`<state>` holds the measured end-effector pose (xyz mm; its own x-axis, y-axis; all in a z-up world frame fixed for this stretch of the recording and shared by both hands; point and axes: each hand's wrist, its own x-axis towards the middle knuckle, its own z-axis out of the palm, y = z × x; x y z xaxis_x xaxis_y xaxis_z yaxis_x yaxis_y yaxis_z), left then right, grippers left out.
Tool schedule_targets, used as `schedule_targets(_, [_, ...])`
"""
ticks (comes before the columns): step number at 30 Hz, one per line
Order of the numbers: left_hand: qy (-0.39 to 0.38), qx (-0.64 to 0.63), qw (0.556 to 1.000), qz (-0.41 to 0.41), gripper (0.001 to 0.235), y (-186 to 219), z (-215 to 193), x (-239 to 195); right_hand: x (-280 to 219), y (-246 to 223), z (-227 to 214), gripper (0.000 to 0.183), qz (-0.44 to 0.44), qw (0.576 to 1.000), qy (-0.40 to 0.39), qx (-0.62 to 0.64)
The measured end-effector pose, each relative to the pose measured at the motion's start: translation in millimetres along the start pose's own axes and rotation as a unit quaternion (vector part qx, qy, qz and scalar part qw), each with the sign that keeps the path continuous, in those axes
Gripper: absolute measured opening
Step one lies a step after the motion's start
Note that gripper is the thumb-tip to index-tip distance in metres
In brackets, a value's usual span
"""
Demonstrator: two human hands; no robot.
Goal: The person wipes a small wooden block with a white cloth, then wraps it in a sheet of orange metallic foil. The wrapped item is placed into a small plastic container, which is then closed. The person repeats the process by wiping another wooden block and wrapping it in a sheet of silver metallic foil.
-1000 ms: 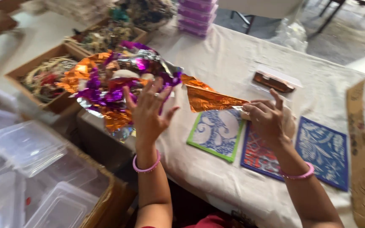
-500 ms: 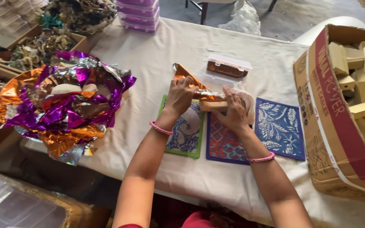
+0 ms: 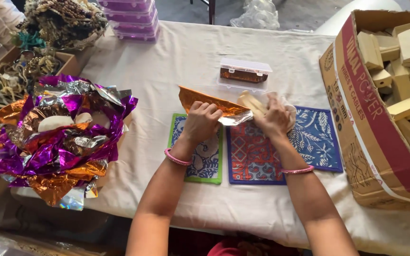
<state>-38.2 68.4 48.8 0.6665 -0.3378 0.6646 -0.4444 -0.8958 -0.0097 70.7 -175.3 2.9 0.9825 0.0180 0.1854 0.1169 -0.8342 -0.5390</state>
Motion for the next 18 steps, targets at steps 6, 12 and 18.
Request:
schedule_targets(6, [-0.031, -0.013, 0.999, 0.019, 0.004, 3.9, 9.9, -7.7, -1.4, 28.7, 14.0, 0.051, -0.159, 0.968, 0.167, 0.103])
schedule_targets(12, [-0.081, -0.054, 0.995, 0.023, 0.012, -2.2, 22.8, -14.6, -41.3, -10.8, -19.1, 0.053, -0.328, 0.885, 0.304, 0.133])
schedule_targets(18, [-0.174, -0.187, 0.967, 0.002, 0.012, -13.7, 15.1, -17.4, -64.1, -35.3, -17.0, 0.044, -0.396, 0.868, 0.124, 0.273])
